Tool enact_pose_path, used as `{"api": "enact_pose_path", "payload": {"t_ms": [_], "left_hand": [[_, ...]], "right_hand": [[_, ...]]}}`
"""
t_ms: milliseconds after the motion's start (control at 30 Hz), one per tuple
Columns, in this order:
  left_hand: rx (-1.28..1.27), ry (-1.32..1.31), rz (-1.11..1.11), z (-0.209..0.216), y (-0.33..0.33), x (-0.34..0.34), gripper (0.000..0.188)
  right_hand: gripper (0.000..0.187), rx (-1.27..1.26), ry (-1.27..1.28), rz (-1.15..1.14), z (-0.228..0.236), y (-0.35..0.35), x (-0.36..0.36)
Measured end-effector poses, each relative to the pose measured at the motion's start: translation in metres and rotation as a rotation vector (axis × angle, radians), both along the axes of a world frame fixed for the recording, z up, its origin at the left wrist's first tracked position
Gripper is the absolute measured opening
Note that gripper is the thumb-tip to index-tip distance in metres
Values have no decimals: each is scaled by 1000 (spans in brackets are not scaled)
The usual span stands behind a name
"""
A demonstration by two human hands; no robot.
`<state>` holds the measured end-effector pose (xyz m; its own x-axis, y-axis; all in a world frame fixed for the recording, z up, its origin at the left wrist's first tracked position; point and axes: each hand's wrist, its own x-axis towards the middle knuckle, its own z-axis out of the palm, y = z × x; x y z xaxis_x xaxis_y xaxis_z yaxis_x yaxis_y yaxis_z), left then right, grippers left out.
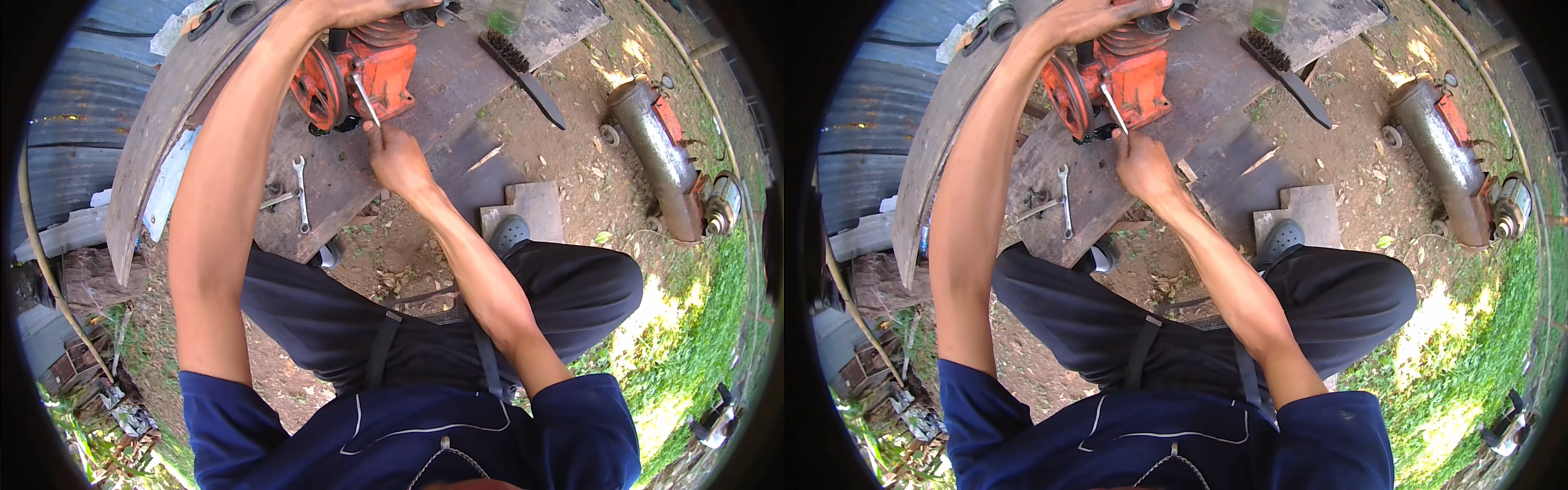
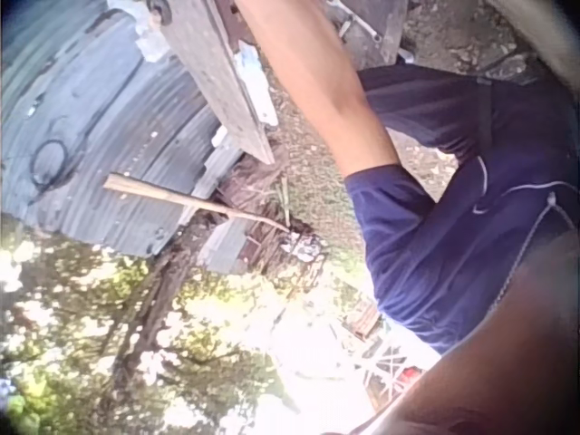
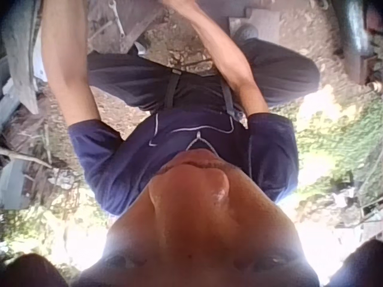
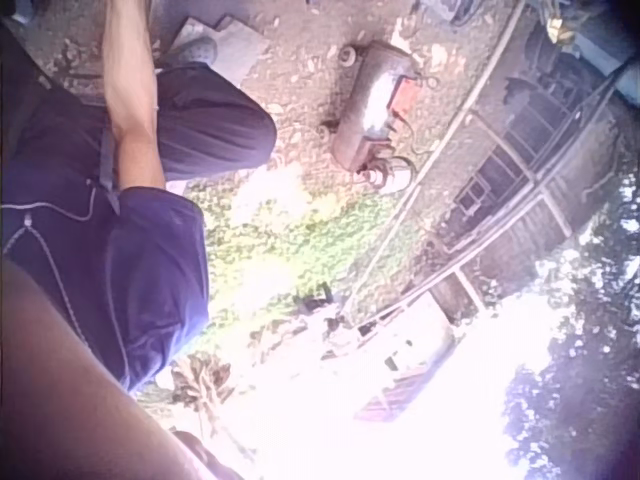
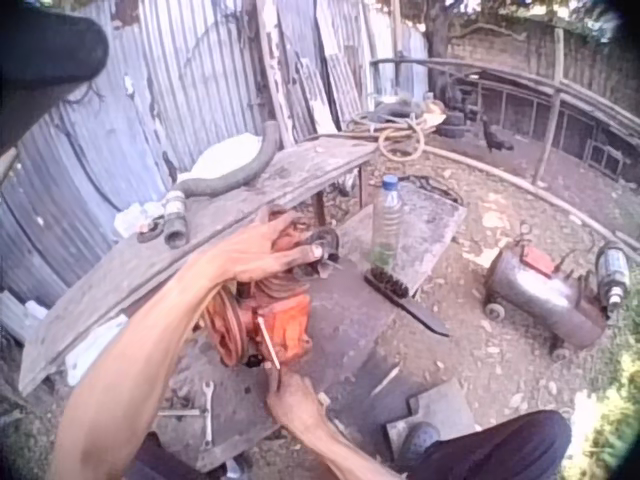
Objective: The person unscrews bolts from a red compressor pump using a wrench, uses a metal rod to pry a pulley and other components, and wipes the parts with a cloth.
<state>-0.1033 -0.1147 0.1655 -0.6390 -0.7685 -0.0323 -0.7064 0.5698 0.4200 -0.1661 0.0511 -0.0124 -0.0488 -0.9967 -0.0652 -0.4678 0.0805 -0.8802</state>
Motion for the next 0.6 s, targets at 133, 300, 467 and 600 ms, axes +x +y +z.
{"api": "enact_pose_path", "payload": {"t_ms": [133, 300, 467, 600], "left_hand": [[-143, -50, 27, -16, -13, 6, 111], [-84, -60, 14, -10, -14, -4, 106], [-111, -55, 41, -11, -8, 8, 107], [-93, -50, 44, -6, -7, 4, 109]], "right_hand": [[44, -78, -469, -363, 31, 16, 3], [52, -58, -158, 1, -20, -10, 5], [65, 491, -1106, 329, 12, 21, -23], [77, 428, -1384, 504, 3, 33, -36]]}}
